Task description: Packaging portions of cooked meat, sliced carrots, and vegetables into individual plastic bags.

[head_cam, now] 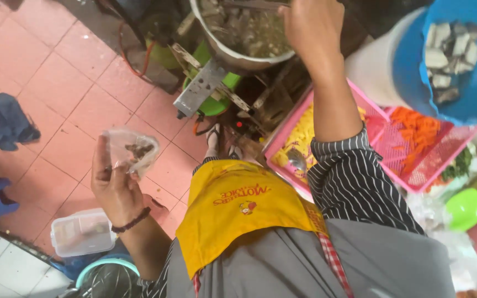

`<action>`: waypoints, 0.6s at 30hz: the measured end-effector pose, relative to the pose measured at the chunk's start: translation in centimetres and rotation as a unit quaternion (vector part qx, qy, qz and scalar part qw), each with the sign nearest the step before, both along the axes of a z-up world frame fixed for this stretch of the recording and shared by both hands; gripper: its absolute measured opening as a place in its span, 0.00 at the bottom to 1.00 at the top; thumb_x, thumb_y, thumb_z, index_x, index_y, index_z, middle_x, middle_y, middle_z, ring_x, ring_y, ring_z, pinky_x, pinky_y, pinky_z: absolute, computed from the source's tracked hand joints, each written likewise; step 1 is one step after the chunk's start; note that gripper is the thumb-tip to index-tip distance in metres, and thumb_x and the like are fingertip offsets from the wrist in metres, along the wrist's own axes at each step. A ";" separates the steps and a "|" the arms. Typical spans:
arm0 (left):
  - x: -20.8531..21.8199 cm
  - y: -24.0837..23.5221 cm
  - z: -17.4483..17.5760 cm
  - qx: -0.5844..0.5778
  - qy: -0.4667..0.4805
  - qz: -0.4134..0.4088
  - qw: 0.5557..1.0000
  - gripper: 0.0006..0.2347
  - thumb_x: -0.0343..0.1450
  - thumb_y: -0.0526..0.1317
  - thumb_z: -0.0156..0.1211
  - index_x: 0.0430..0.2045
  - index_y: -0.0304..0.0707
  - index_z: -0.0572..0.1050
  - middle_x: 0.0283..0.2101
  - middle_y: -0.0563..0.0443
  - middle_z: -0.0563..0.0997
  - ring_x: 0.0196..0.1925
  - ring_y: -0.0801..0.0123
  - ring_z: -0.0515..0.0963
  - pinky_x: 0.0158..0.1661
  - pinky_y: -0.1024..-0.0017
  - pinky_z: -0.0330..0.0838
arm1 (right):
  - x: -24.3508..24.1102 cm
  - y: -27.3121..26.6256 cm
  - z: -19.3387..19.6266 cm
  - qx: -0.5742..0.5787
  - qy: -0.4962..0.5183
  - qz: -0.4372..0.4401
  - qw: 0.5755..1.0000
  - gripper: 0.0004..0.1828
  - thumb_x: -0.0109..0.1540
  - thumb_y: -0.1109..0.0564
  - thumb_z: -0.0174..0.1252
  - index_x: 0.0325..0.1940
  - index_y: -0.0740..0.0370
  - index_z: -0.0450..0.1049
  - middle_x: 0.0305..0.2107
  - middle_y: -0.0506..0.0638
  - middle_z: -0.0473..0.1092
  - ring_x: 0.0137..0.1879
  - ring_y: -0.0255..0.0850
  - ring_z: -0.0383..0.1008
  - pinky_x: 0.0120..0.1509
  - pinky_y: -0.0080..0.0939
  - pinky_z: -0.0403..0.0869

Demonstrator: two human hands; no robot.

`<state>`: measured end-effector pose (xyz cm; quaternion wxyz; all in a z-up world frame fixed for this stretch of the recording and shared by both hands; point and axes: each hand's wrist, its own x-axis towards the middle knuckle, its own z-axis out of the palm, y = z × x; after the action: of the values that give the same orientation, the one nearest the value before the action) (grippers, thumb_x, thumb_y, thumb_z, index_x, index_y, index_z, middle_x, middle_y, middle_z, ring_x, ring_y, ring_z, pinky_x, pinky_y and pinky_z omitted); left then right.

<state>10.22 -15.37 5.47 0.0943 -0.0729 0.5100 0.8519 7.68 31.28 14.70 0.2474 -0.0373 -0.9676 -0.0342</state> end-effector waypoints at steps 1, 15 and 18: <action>0.7 -0.1 -0.2 0.000 -0.007 -0.023 1.000 0.28 0.73 0.21 0.46 0.74 0.30 0.65 0.55 0.39 0.76 0.37 0.78 0.76 0.29 0.87 0.65 | 3.2 0.0 0.4 0.000 -0.007 -0.023 1.000 0.10 0.59 0.57 0.68 0.39 0.65 0.79 0.25 0.60 0.72 0.34 0.59 0.75 0.36 0.58 0.70; 2.9 11.1 1.5 -0.004 0.040 -0.371 0.928 0.28 0.70 0.22 0.46 0.70 0.22 0.66 0.63 0.40 0.75 0.34 0.80 0.69 0.31 0.83 0.62 | 41.0 -2.3 -17.0 -0.453 0.122 -0.328 0.820 0.21 0.60 0.65 0.68 0.57 0.57 0.78 0.47 0.57 0.68 0.50 0.46 0.76 0.51 0.39 0.82; 5.7 15.6 7.9 -0.040 0.055 -0.441 0.895 0.27 0.68 0.22 0.46 0.66 0.23 0.66 0.66 0.47 0.73 0.36 0.81 0.72 0.30 0.85 0.64 | 42.5 -5.3 -19.3 -0.333 0.156 -0.345 0.863 0.42 0.54 0.69 0.69 0.72 0.57 0.67 0.60 0.63 0.60 0.63 0.58 0.67 0.68 0.52 0.71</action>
<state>15.94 0.27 13.36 0.4287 0.2024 0.5280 0.7046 50.14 25.99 -4.57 0.3403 -0.4541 -0.7953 0.2134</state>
